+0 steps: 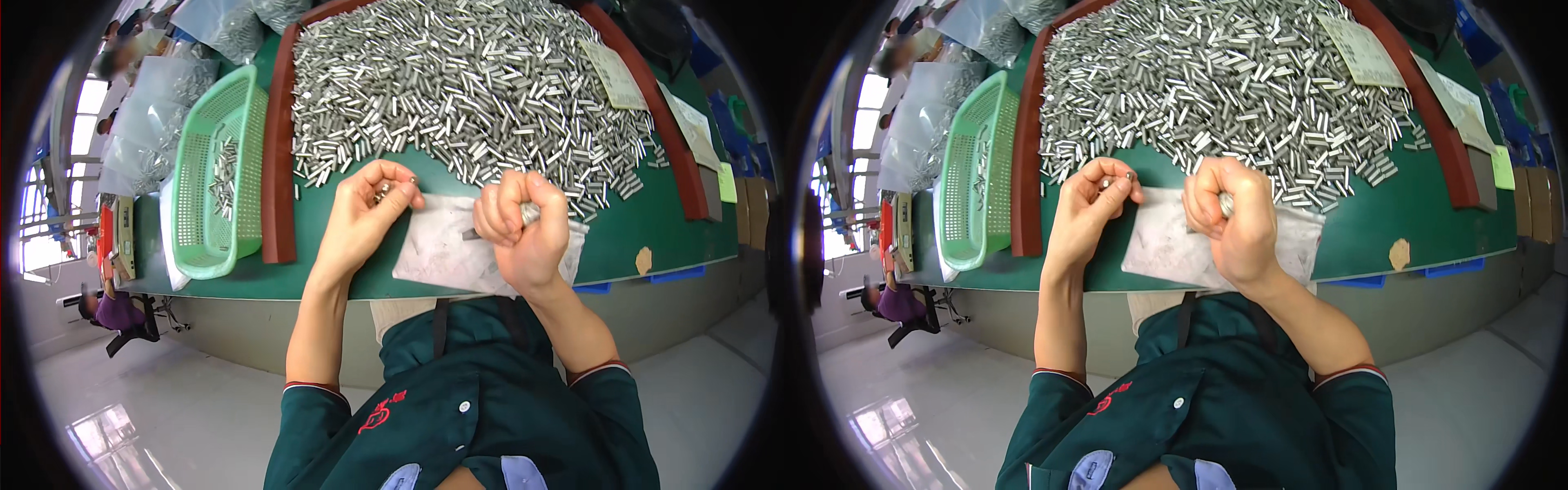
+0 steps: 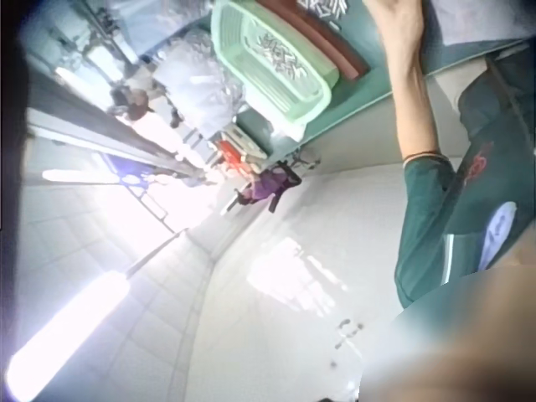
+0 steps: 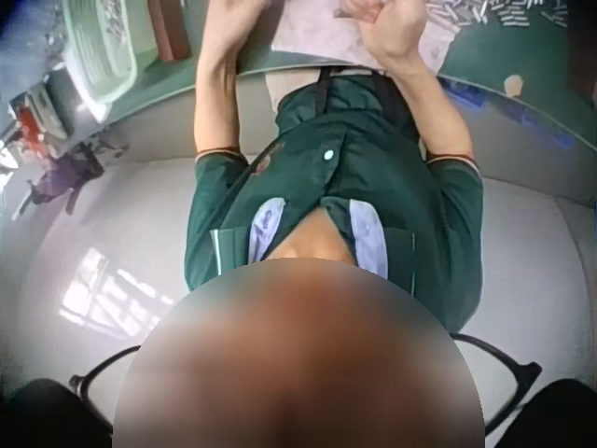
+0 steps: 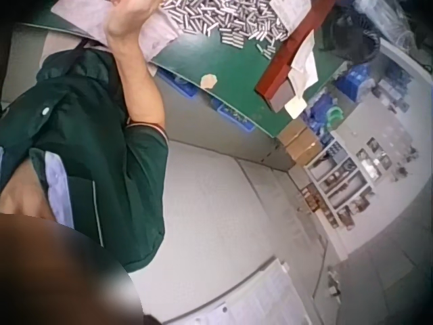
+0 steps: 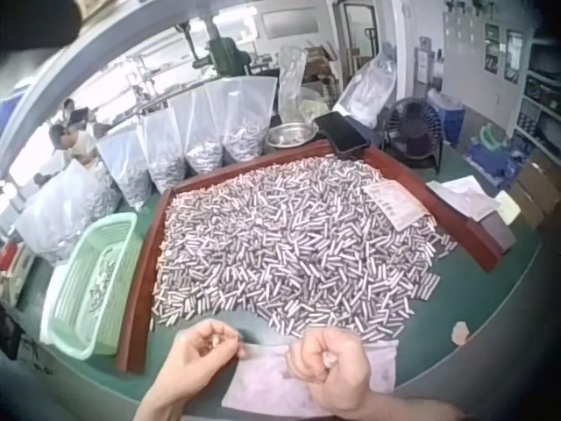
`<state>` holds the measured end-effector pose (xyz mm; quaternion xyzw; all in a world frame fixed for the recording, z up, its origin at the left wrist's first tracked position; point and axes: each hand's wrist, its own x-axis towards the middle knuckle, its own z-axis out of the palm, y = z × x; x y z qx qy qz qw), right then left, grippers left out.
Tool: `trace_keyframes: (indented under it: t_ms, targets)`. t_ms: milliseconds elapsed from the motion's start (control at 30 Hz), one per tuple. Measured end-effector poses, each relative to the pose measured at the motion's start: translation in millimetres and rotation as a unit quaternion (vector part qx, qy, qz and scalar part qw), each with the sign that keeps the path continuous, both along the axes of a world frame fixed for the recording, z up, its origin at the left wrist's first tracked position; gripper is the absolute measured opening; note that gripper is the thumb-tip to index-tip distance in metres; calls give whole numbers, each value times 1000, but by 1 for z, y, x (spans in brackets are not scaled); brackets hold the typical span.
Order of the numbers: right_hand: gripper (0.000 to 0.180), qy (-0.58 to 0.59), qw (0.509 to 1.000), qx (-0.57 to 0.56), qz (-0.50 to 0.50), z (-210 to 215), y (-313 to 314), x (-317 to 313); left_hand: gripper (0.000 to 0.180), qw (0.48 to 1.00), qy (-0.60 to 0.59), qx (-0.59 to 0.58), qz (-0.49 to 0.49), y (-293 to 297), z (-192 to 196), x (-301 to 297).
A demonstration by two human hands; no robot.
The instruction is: The recorder picks up small metal pins from a large pile and inspects them using a handheld manual tool on a manufacturing workbench.
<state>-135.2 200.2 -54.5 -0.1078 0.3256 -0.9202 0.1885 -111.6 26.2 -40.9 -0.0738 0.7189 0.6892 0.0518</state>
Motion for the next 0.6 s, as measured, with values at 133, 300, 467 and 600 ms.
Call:
trace_keyframes:
  t_ms: [133, 300, 467, 600]
  targets:
    - [40, -6, 999, 38, 3, 3, -1, -1, 8, 963, 60, -252, -74, 26, 9, 25]
    - [40, 0, 1000, -4, 7, 2, 0, -1, 8, 927, 134, -339, -89, 36, -1, 31]
    - [40, 3, 999, -20, 29, 2, 4, 0, 8, 926, 117, -356, -49, 43, -3, 34]
    - [40, -2, 999, -14, 31, 1, 4, 1, 7, 929, 110, -352, -46, 44, -4, 35]
